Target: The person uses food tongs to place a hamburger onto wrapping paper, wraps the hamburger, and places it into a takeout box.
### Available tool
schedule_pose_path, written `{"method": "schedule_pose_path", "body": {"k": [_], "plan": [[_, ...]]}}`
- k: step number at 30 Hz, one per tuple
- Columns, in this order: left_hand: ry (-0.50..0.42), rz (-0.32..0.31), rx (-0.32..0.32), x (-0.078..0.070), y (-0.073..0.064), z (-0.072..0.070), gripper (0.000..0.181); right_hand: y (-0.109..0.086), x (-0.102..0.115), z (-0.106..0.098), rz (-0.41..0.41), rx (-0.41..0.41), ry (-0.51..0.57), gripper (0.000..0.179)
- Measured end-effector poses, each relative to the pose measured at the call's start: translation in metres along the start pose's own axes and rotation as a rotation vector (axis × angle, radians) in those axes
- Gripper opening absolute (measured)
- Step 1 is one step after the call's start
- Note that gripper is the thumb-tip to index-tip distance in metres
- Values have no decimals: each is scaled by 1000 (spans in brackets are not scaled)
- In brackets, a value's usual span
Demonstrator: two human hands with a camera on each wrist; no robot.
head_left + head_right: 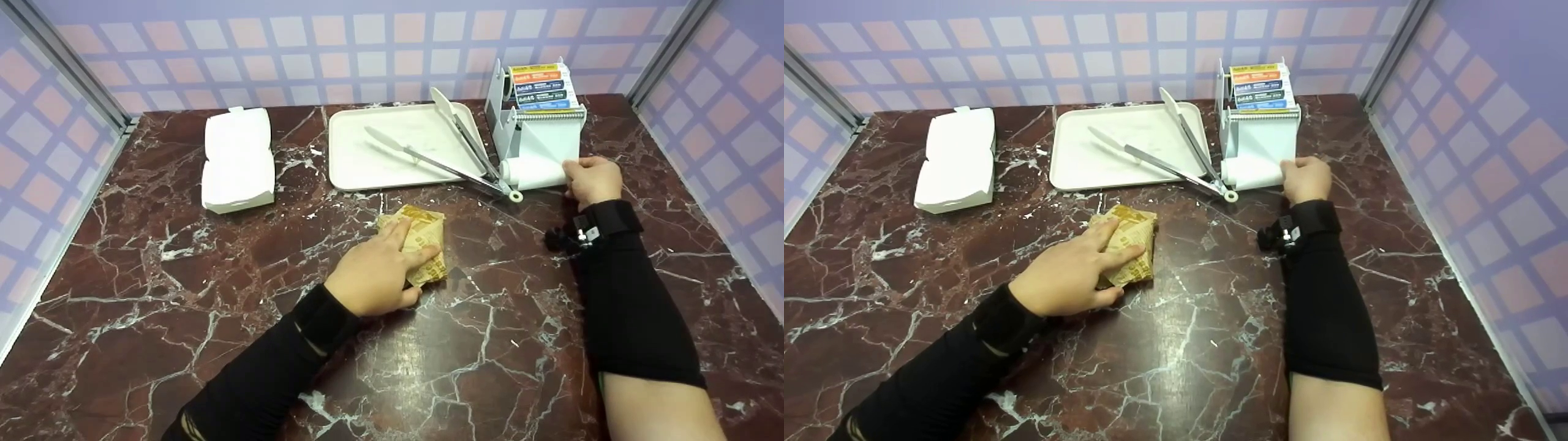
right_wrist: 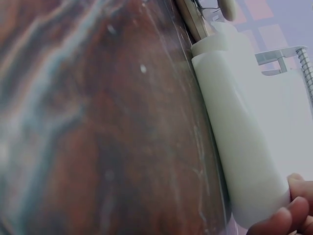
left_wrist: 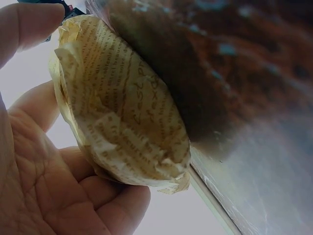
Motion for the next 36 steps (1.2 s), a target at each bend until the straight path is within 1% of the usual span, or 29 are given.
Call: {"method": "schedule_pose_path", "body": {"k": [4,13,16,24,36], "plan": [[-4,2,5,0,0,0,74,0,-1,0,25,13,-5,36],[1,-4,11,0,0,-1,74,3,-3,0,85,28,-25,50],[2,-3,5,0,0,-1,74,3,-3,0,93,26,-27,51],[2,1,-6,0,0,-1,73,2,-3,0,91,40,-77,54],[9,-4,9,-1,1,0,74,-1,-3,-1,109,90,-98,56]]}}
Point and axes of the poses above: each hand's wrist, its own y-axis towards the middle knuckle, its own z-axis out of the palm, x = y × z, the point moved 4 cm from there along y, towards the middle knuckle, and after that the axes turned 15 degrees about y, right-handed, at the moved point
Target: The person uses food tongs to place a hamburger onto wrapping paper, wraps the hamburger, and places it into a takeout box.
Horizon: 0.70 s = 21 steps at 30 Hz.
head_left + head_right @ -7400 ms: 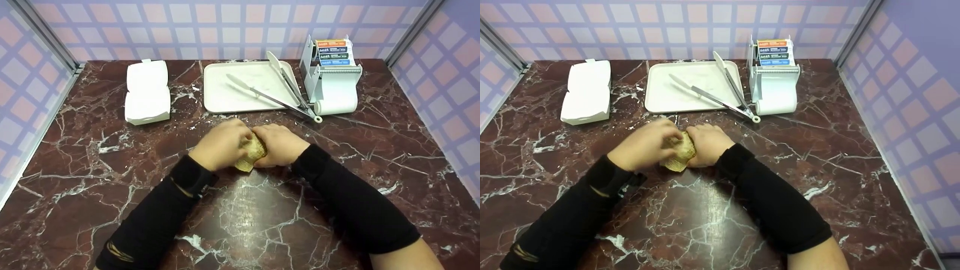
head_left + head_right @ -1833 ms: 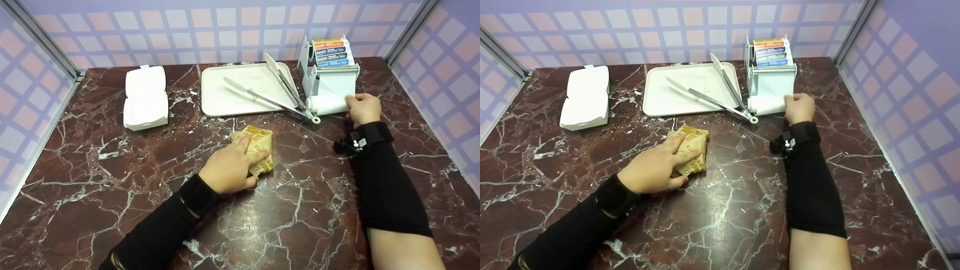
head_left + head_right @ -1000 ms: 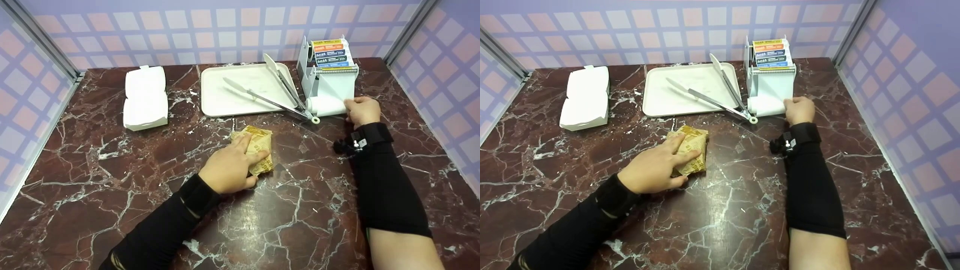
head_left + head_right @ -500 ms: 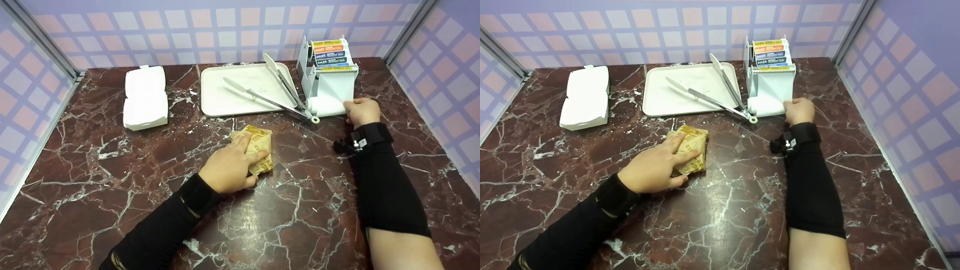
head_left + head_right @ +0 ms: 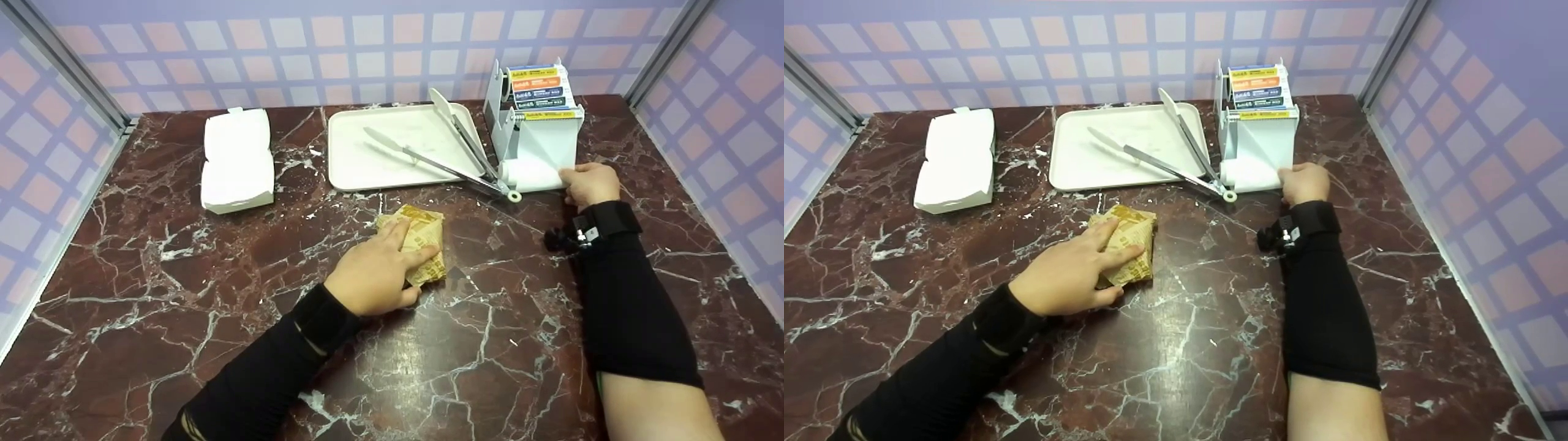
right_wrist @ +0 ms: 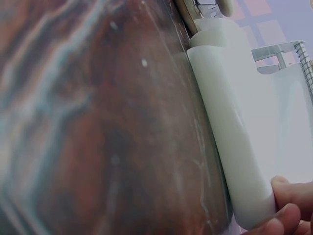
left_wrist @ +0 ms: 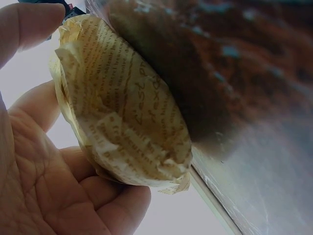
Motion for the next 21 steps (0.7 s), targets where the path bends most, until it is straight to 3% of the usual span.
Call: {"method": "schedule_pose_path", "body": {"k": [9,11,14,18,21], "plan": [[-7,0,-5,0,-1,-1,73,1,0,1,2,0,-16,55],[-5,2,-9,0,-1,-1,73,0,3,0,-23,-18,-68,55],[1,4,-20,0,-1,0,73,-5,13,-1,-93,-78,-171,58],[-1,4,-24,0,-1,0,73,-14,42,3,-247,-171,-260,60],[-5,0,-15,0,-1,0,73,-21,66,15,-379,-174,-324,53]]}}
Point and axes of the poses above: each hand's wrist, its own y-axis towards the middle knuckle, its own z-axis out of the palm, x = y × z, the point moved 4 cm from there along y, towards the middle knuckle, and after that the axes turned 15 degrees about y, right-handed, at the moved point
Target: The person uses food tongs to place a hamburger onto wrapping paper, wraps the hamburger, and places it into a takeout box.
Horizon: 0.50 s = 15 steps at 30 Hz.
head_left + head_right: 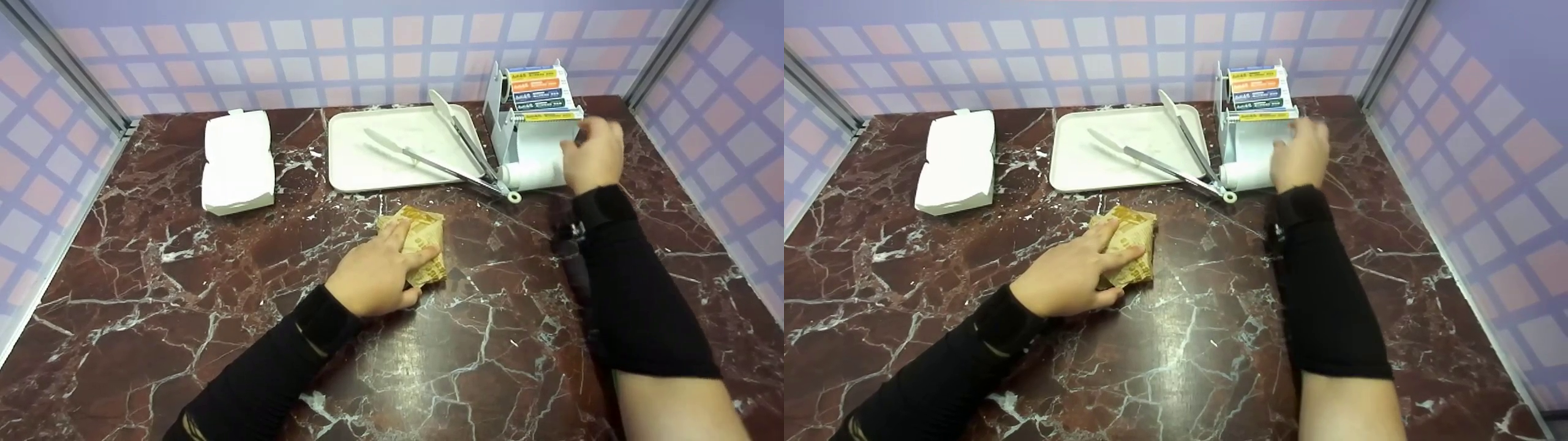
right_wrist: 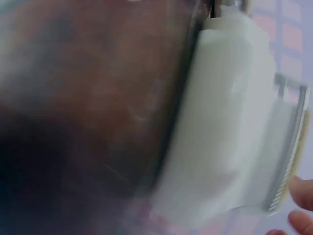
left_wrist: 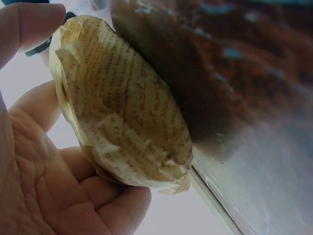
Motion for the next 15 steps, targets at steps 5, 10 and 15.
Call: {"method": "schedule_pose_path", "body": {"k": [5,10,15], "plan": [[-10,-8,10,0,1,-1,73,9,28,14,-197,86,-186,47],[-3,-4,5,0,0,-1,73,17,34,24,-309,121,-308,42],[-2,1,4,0,-1,-1,74,23,33,27,-319,94,-326,35]]}}
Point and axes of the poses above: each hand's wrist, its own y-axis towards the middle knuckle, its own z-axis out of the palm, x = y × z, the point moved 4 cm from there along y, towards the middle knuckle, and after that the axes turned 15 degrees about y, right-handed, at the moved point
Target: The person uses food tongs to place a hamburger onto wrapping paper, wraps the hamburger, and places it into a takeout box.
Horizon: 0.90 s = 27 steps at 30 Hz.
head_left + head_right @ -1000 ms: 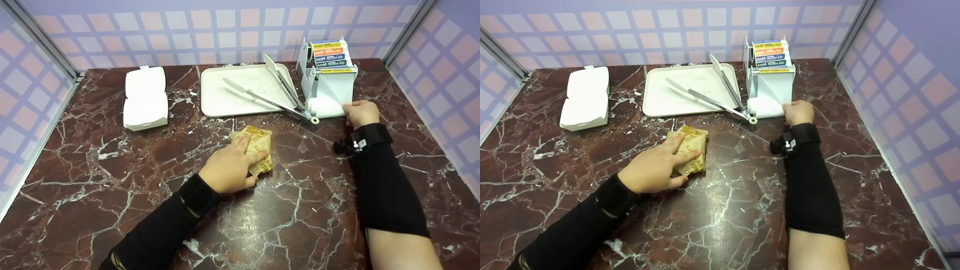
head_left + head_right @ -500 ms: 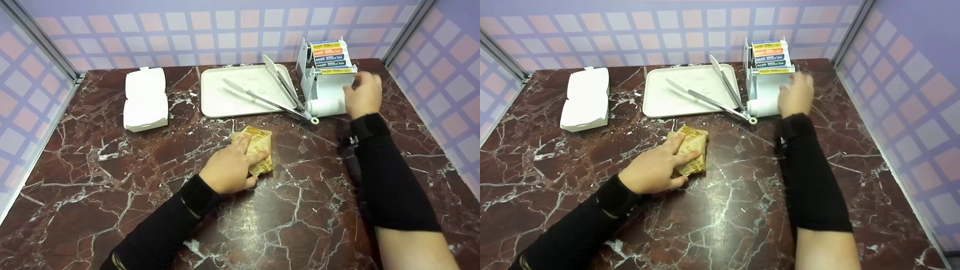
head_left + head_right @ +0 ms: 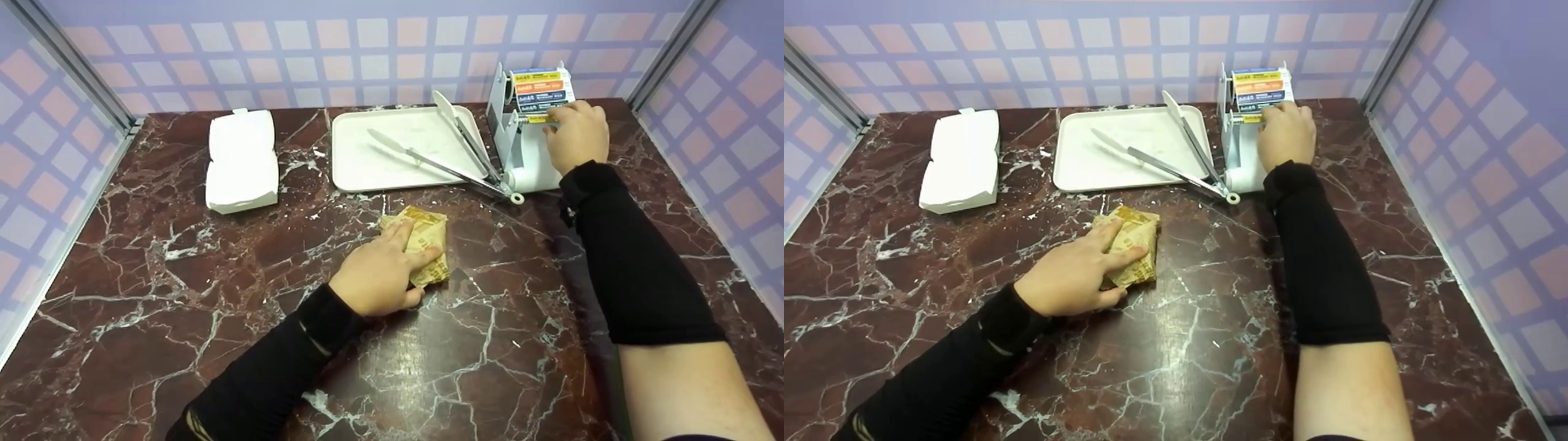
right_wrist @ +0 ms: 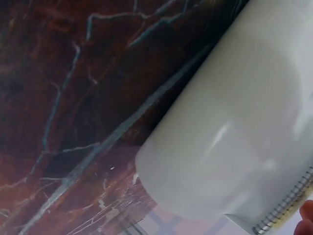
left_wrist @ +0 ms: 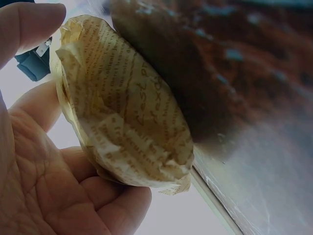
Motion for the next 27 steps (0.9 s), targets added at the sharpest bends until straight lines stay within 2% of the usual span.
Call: {"method": "schedule_pose_path", "body": {"k": [6,12,27], "plan": [[15,10,4,-1,0,-1,74,3,-4,1,-9,-36,1,27],[15,2,15,-1,0,0,74,3,-2,1,-15,-69,7,28],[3,10,3,-1,-1,0,74,4,-5,-5,47,-154,106,31]]}}
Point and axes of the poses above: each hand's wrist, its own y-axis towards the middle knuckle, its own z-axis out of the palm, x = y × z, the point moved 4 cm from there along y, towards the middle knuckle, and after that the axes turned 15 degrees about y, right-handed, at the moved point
